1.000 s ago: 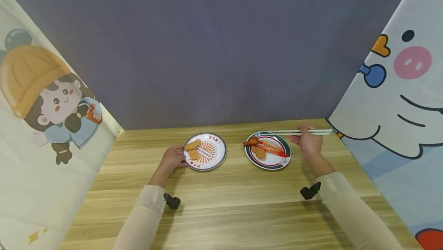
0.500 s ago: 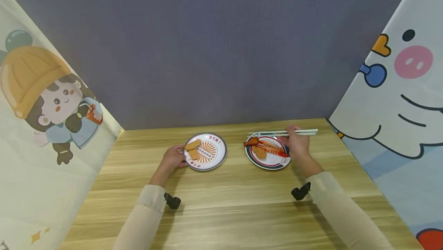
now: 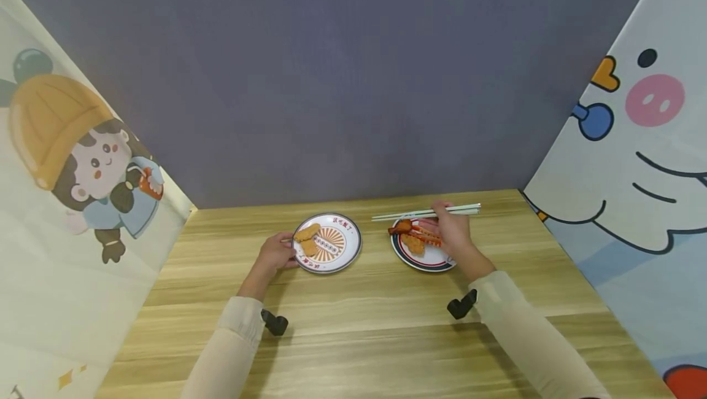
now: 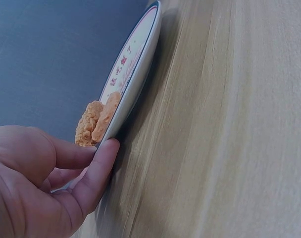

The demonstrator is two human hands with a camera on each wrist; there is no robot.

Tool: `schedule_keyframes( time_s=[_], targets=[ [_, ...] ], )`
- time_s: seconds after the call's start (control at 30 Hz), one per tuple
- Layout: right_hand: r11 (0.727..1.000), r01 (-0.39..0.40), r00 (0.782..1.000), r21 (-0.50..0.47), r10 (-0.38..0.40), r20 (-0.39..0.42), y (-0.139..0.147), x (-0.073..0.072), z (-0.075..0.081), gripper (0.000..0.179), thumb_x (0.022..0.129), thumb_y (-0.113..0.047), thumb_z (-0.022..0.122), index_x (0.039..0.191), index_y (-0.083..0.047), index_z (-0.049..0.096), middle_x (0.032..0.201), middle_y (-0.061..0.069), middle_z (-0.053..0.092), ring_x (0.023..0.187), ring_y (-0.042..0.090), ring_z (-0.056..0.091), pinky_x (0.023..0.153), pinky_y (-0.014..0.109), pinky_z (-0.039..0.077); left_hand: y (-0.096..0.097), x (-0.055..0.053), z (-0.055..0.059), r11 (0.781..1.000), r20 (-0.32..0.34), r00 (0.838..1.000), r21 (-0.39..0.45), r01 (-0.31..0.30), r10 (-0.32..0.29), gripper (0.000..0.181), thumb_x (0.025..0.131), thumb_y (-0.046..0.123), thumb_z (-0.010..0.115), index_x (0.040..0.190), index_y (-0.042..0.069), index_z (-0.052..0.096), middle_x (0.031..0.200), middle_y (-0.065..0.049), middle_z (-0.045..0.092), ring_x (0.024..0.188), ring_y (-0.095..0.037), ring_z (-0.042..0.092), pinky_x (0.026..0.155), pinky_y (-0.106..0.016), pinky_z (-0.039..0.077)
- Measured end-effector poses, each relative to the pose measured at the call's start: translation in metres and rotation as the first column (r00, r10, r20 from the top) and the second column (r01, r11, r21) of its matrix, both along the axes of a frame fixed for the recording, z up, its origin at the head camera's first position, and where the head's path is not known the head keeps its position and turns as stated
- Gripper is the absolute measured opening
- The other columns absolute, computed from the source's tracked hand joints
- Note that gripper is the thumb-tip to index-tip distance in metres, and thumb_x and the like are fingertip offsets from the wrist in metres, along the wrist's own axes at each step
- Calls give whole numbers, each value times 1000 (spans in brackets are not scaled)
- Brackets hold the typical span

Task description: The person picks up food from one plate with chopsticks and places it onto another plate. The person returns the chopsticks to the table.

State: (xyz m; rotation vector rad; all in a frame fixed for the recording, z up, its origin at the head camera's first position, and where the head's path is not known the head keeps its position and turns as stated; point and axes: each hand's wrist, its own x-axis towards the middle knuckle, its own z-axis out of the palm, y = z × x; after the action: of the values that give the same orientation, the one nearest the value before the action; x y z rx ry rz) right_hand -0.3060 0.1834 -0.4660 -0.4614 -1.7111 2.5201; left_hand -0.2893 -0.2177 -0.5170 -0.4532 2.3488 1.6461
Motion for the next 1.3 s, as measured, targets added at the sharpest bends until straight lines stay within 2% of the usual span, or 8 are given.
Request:
schedule_keyframes(
  time_s=[0.1,0.3,0.5,0.6,0.77,0.93,1.17,1.3],
  targets=[
    [1000,-23,1000,-7,23,-1,-5,0,1,7,103,-12,56,104,-6,53,86,6,70,68,21,76,81,39,67,0,2,0,1000,-9,1000,-1,1,-1,60,92,-12,57,150,1,45,130,-27,56,77,-17,65,70,-28,68],
    [997,-73,997,1,73,-14,-16,0,2,6,104,-11,52,106,-6,49,81,4,68,62,16,74,64,26,68,1,5,2,1000,-14,1000,-11,-2,2,60,93,-11,57,150,1,44,130,-28,56,77,-16,65,69,-28,68],
    [994,-107,994,25,107,-3,-30,0,-5,10,105,-16,55,103,-10,48,74,3,70,61,18,75,68,32,69,1,3,2,1000,-3,1000,-8,-1,1,59,93,-10,57,150,2,46,128,-25,56,76,-16,65,69,-27,68],
    [993,-107,994,45,107,9,-40,-1,-7,12,105,-19,56,106,-10,48,74,1,70,61,18,75,66,32,68,0,3,2,1000,2,1000,-10,0,0,59,93,-10,57,150,2,46,127,-25,56,75,-17,65,69,-27,68],
    [990,-114,993,86,117,-32,-58,-1,-12,17,105,-14,54,114,0,50,73,1,67,56,15,71,55,26,66,0,2,1,1000,6,1000,-14,-2,2,59,93,-10,57,150,3,46,127,-24,55,75,-16,65,70,-28,68],
    [991,-103,991,86,110,-82,-75,0,-16,8,104,-13,56,102,-5,53,73,8,67,54,14,71,48,24,64,1,2,1,1000,7,1000,-8,-4,4,59,93,-10,58,149,3,47,126,-23,55,73,-16,65,69,-28,68],
    [988,-77,989,132,93,-117,-92,0,-23,13,103,-15,59,104,-3,58,75,7,69,56,14,71,48,25,64,0,3,1,1000,0,1000,-7,-6,6,60,92,-10,57,149,2,46,127,-25,56,73,-16,64,68,-28,68],
    [982,-72,991,175,90,-98,-100,-1,-27,20,102,-20,62,111,-2,61,87,18,71,64,24,74,50,27,65,0,3,0,1000,-2,1000,-10,-4,4,59,92,-10,57,149,2,46,127,-25,56,73,-16,65,68,-27,68]
  ],
)
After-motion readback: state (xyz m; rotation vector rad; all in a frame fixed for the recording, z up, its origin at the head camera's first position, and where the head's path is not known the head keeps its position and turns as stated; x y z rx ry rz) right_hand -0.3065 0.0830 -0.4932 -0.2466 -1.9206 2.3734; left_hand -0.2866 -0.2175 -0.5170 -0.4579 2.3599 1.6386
